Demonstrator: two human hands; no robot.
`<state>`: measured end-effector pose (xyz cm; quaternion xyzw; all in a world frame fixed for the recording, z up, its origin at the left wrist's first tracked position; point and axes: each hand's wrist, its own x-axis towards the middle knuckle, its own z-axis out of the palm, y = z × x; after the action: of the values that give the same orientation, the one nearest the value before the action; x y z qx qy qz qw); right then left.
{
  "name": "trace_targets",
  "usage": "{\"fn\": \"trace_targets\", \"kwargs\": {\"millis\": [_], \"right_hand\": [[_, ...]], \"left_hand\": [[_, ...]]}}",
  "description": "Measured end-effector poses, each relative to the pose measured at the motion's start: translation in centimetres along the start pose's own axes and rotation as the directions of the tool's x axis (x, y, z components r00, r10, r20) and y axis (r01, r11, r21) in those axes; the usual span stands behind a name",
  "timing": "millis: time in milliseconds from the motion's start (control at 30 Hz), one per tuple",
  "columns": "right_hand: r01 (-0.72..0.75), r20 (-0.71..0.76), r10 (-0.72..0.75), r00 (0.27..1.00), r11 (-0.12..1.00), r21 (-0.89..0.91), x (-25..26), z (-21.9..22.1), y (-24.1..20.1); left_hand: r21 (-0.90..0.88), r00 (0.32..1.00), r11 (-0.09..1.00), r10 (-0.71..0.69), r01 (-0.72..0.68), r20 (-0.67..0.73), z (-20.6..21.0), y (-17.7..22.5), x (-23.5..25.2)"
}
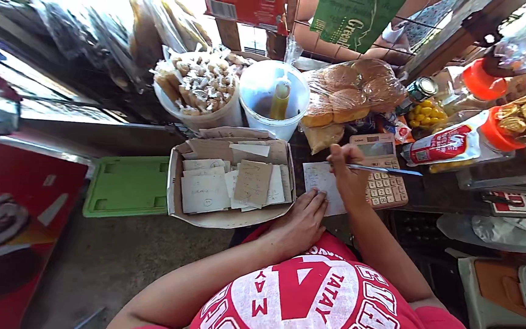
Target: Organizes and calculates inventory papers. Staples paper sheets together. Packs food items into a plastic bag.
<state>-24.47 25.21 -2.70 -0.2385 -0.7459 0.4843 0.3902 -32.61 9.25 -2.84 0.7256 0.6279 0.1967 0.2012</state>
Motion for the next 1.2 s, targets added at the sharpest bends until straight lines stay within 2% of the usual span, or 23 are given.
{"fn": "trace_targets", "kwargs": {"millis": [67, 100, 167, 267, 333, 400, 467, 600, 767, 933, 1067, 1200], "right_hand": [[0.047, 0.018, -0.050, 0.999, 0.990, 0.132, -0.7, -1.8, -1.8], [0.069, 0.011, -0.071, 0.997, 0.988, 0.142, -1.1, -3.1, -2.5], [0.103, -0.062, -0.104, 0.993, 0.994, -0.019, -2.3, -5.9, -3.5], [0.053, -0.205, -0.126, 0.971, 0.943, -0.328, -4.5, -10.2, -2.6], [0.024, -0.210, -0.172, 0.962, 0.823, -0.567, -6.4, -13.0, -1.0], [-0.003, -0.152, -0.181, 0.972, 0.632, -0.775, -8.3, -14.9, 0.3], [-0.024, -0.121, -0.148, 0.982, 0.530, -0.848, -9.5, -15.5, 1.3], [-0.033, -0.111, -0.117, 0.987, 0.526, -0.850, -10.4, -15.5, 1.9], [-0.020, -0.126, -0.155, 0.980, 0.551, -0.835, -10.2, -15.7, 2.2], [-0.001, -0.111, -0.151, 0.982, 0.589, -0.808, -10.4, -15.9, 3.4], [0.032, -0.115, -0.187, 0.976, 0.639, -0.768, -9.0, -15.3, 3.1], [0.056, -0.061, -0.150, 0.987, 0.673, -0.737, -7.4, -14.4, 4.0]], "left_hand": [[-0.024, 0.999, 1.000, -0.016, 0.017, 0.041, -0.2, 0.0, 0.3], [-0.026, 0.998, 0.999, -0.020, 0.021, 0.052, -0.2, 0.0, 0.4], [-0.037, 0.997, 0.999, -0.033, 0.036, 0.064, -0.3, -0.1, 0.5], [-0.067, 0.996, 0.995, -0.068, 0.072, 0.060, -0.2, 0.0, 0.5], [-0.071, 0.998, 0.996, -0.060, 0.060, -0.001, 0.5, 0.0, 0.5], [-0.062, 0.998, 0.997, -0.046, 0.043, -0.045, 1.2, -0.2, 0.7], [-0.045, 0.998, 0.998, -0.046, 0.043, -0.051, 1.2, -0.3, 0.7], [-0.037, 0.991, 0.999, -0.030, 0.025, -0.134, 1.4, -0.1, 0.5], [0.097, 0.964, 0.995, 0.064, -0.040, -0.258, 1.1, 0.7, 0.2], [0.117, 0.953, 0.993, 0.057, -0.023, -0.296, 1.3, 1.0, 0.0], [0.111, 0.946, 0.993, 0.071, -0.038, -0.317, 1.5, 1.3, 0.0], [0.114, 0.933, 0.992, 0.095, -0.059, -0.347, 1.9, 1.5, 0.0]]}}
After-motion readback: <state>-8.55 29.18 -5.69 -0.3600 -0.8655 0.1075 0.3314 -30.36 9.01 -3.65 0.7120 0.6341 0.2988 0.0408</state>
